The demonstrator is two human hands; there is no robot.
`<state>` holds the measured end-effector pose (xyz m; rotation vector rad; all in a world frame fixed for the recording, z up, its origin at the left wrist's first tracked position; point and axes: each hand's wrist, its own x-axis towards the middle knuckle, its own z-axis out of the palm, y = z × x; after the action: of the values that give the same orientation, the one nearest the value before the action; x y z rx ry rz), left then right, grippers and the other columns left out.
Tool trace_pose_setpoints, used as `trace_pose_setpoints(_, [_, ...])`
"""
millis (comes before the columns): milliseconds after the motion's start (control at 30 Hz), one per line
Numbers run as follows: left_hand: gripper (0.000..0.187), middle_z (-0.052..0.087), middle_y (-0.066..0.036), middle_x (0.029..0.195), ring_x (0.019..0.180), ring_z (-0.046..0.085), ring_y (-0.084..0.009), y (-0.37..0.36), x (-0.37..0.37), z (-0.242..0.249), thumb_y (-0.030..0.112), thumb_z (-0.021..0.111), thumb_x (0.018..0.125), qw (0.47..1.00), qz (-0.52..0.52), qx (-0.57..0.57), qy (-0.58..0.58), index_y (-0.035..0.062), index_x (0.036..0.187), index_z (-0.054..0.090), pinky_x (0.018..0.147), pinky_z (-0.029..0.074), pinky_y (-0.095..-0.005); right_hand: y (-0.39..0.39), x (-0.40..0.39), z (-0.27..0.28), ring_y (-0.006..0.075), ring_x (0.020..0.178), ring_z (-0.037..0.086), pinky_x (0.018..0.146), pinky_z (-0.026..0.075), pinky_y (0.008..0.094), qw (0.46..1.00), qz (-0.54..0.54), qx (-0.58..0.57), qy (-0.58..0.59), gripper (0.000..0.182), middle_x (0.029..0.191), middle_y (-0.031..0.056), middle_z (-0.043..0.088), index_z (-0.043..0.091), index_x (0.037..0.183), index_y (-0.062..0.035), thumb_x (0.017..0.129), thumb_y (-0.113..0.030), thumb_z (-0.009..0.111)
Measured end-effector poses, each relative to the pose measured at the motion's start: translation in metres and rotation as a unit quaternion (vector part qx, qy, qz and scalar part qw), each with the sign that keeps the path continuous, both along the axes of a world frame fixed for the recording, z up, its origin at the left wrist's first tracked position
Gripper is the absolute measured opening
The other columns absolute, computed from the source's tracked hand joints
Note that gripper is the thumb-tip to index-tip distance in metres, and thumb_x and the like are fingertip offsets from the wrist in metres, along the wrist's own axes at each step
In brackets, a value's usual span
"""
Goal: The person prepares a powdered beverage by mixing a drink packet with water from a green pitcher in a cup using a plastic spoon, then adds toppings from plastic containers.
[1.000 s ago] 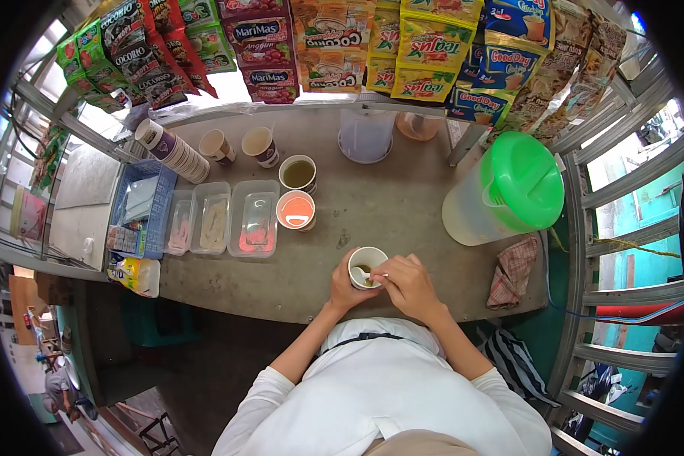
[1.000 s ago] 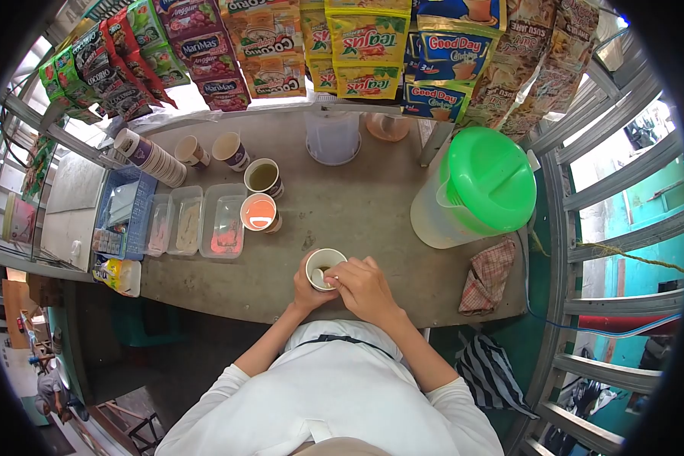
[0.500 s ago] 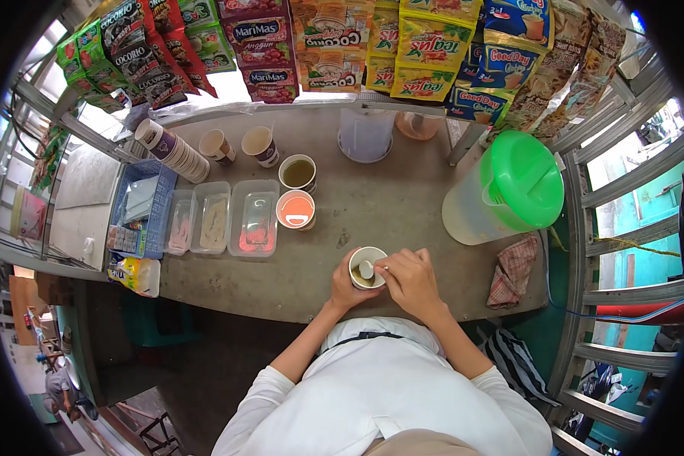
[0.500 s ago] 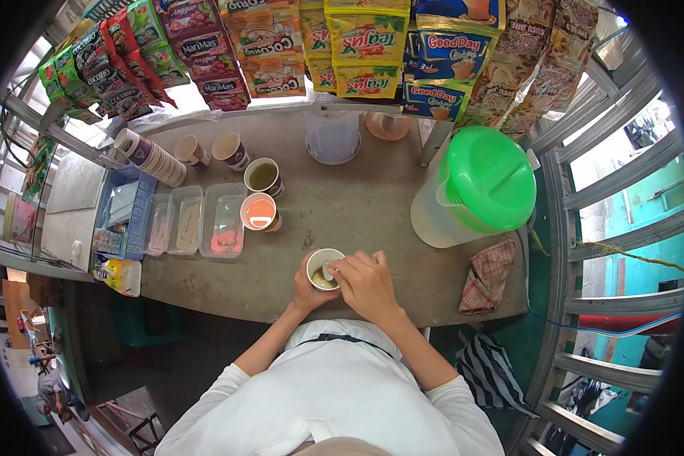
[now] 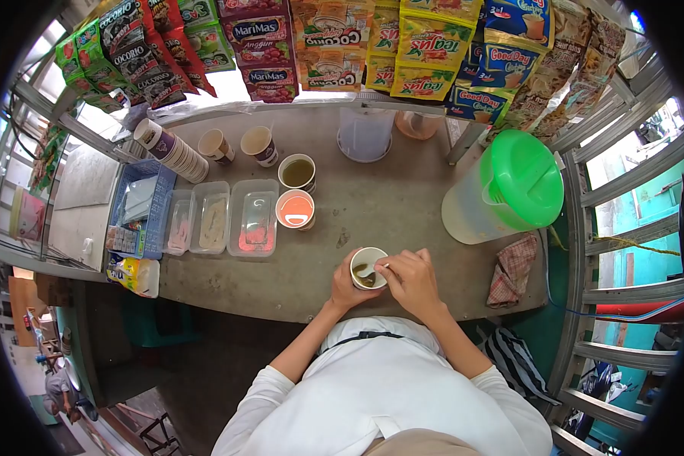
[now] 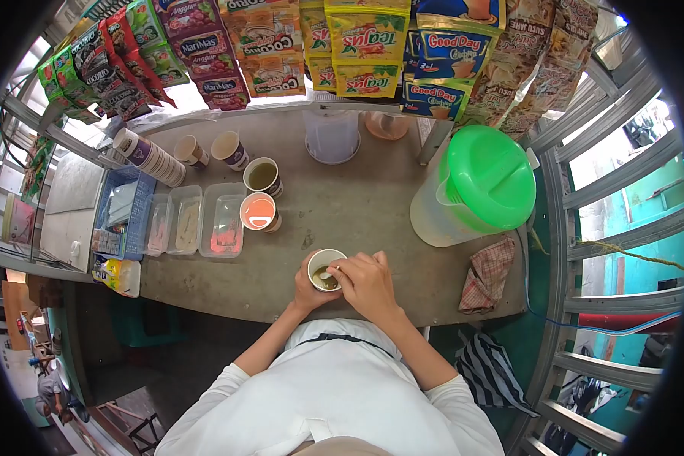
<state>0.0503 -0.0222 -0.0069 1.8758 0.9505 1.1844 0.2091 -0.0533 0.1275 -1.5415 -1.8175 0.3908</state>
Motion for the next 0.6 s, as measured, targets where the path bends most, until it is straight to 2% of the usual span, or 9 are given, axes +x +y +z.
trace_pose_setpoints(100, [0.094,0.062,-0.018,0.114,0.099,0.064,-0.0331,0.0002,0.0,0.0005,0.029,0.091,0.052,1.0,0.004,0.001,-0.006,0.002,0.129,0.043,0.084,0.053,-0.0393,0.0014,-0.0011,0.0012,0.0159,0.064,0.054,0.068,0.032,0.0331,0.998,0.031,-0.014,0.054,0.009,0.072,-0.0003,0.065,0.068,0.08,-0.0118,0.084,-0.02,0.065])
trace_pose_setpoints(300, [0.093,0.062,-0.018,0.114,0.099,0.065,-0.0332,0.0007,-0.0003,-0.0006,0.028,0.091,0.053,1.0,0.0,-0.003,-0.012,0.0018,0.129,0.044,0.083,0.053,-0.0394,-0.0007,0.0008,0.0026,0.0161,0.064,0.054,0.068,0.033,0.0327,1.0,0.001,-0.021,-0.019,0.007,0.072,0.0003,0.065,0.07,0.082,-0.0121,0.083,-0.019,0.066])
trace_pose_setpoints(400, [0.093,0.062,-0.018,0.113,0.098,0.065,-0.0328,-0.0001,0.0004,0.0003,0.029,0.091,0.053,1.0,-0.001,-0.01,-0.011,0.0014,0.128,0.044,0.083,0.053,-0.0393,0.0009,0.0001,0.0002,0.0161,0.065,0.055,0.068,0.033,0.0327,0.998,0.035,-0.019,0.05,0.008,0.071,0.0003,0.065,0.069,0.081,-0.0122,0.083,-0.019,0.066])
trace_pose_setpoints(600, [0.092,0.062,-0.017,0.113,0.099,0.065,-0.0317,0.0006,0.0011,0.0007,0.03,0.091,0.054,1.0,0.006,-0.008,-0.008,0.0014,0.128,0.044,0.083,0.053,-0.0388,-0.0004,0.0041,0.0027,0.016,0.066,0.056,0.069,0.033,0.0325,1.0,0.008,-0.015,-0.002,0.008,0.073,0.0017,0.066,0.07,0.084,-0.0114,0.084,-0.018,0.065])
